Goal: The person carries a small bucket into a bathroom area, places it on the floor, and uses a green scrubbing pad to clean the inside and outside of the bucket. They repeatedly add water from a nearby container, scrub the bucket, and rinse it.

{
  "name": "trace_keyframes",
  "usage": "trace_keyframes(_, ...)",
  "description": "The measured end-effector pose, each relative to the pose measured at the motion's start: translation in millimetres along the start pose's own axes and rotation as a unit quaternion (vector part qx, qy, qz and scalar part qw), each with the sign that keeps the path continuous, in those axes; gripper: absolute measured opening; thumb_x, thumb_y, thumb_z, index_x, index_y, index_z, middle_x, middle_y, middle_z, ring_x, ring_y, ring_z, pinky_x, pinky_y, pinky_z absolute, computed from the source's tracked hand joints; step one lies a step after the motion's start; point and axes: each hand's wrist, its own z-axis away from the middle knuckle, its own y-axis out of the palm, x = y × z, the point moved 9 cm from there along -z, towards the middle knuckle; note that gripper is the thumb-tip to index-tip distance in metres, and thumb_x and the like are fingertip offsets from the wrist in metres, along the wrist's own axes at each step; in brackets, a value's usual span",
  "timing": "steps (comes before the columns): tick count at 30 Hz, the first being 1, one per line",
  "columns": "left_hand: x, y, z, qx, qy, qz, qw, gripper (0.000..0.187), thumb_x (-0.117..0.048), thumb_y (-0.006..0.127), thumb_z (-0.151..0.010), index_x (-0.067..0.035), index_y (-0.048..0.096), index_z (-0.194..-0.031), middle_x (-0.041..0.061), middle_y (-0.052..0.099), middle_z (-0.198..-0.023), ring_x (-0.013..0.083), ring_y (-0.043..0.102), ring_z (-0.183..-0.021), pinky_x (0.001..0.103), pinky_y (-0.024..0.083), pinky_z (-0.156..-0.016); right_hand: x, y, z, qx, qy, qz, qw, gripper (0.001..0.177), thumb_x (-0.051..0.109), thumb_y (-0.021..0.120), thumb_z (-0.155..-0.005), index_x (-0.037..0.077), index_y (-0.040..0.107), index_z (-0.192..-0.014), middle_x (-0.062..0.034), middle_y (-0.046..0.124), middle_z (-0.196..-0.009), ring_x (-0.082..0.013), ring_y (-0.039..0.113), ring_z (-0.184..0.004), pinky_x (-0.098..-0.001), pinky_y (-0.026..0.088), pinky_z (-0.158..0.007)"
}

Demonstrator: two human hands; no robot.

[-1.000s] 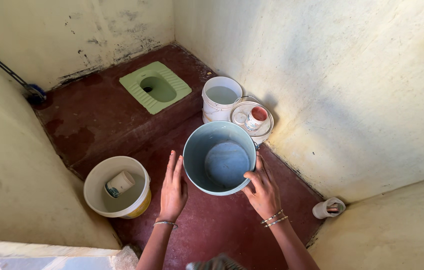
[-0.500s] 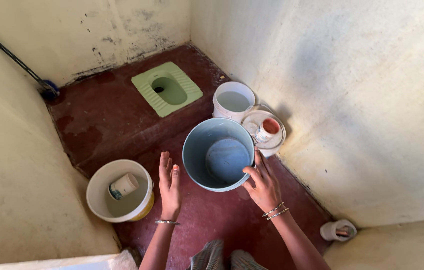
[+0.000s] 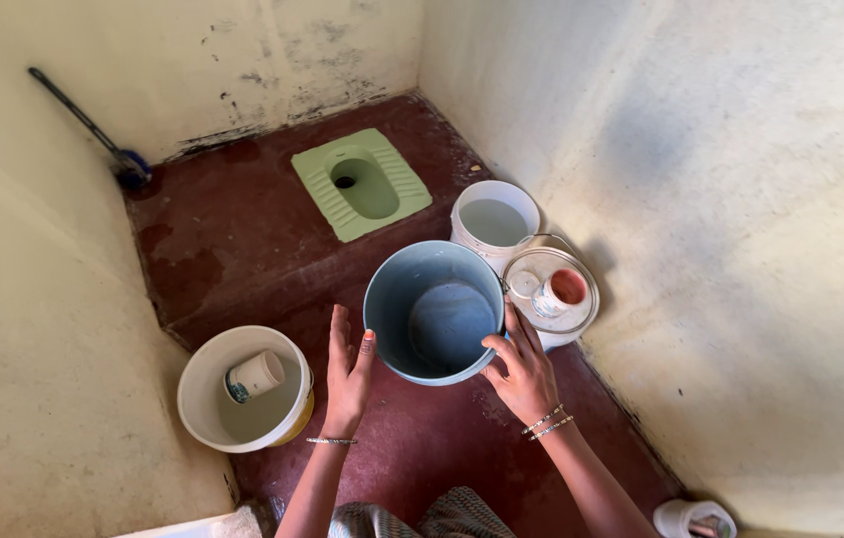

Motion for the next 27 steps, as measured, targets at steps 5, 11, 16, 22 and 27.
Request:
trace_keyframes(5,18,20,-10,-0.013,-0.131,0.051,0.99,0.097,-0.043,0.062,-0.092,-0.018,0.001,-0.163,0.016,0.018,-0.168,0.0318,0.028,-0.153,0.043,0.029,-0.121,-22,10,-14,0.009,-0.028,-0.017,0.999,0.051,0.003,0.086,-0.062,0.011,0.058,-0.105,-0.0239,0.04,-0.157,-0.0444,0.045,-0.141,-0.0481,0.047,-0.108)
trace_keyframes(11,-43,56,-4,-0.109,0.081,-0.219,0.966,0.107,-0.055,0.066,-0.088,-0.008,0.003,-0.161,0.022,0.015,-0.167,0.0443,0.013,-0.153,0.061,0.016,-0.119,-55,5,-35,0.027,-0.092,-0.04,0.995,0.043,-0.002,0.079,-0.067,0.011,0.057,-0.102,-0.0252,0.04,-0.158,-0.0445,0.046,-0.142,-0.0473,0.049,-0.107)
trace_keyframes(16,-74,124,11,-0.026,0.263,-0.448,0.854,0.106,-0.067,0.067,-0.081,-0.007,0.028,-0.158,0.021,0.018,-0.169,0.0484,0.004,-0.157,0.073,0.002,-0.12,-97,-2,-47,0.049,-0.12,-0.068,0.989,0.044,-0.001,0.079,-0.067,0.011,0.058,-0.103,-0.0247,0.041,-0.157,-0.0441,0.047,-0.14,-0.0476,0.049,-0.107)
trace_keyframes(22,-64,181,12,0.096,0.269,-0.533,0.796,0.097,-0.06,0.073,-0.071,-0.007,0.047,-0.147,0.015,0.025,-0.162,0.041,0.009,-0.151,0.072,0.004,-0.115,-140,-9,-55,0.085,-0.151,-0.105,0.979,0.047,-0.002,0.078,-0.065,0.011,0.057,-0.105,-0.0253,0.04,-0.158,-0.0452,0.046,-0.141,-0.0474,0.048,-0.107)
trace_keyframes(27,-44,199,24,0.106,0.328,-0.592,0.729,0.049,-0.026,0.067,-0.086,-0.01,0.066,-0.132,0.007,0.046,-0.157,0.0281,0.027,-0.152,0.067,0.013,-0.121,-160,-6,-54,0.098,-0.156,-0.129,0.974,0.049,-0.001,0.08,-0.064,0.011,0.057,-0.106,-0.026,0.039,-0.158,-0.0452,0.043,-0.142,-0.0487,0.046,-0.108)
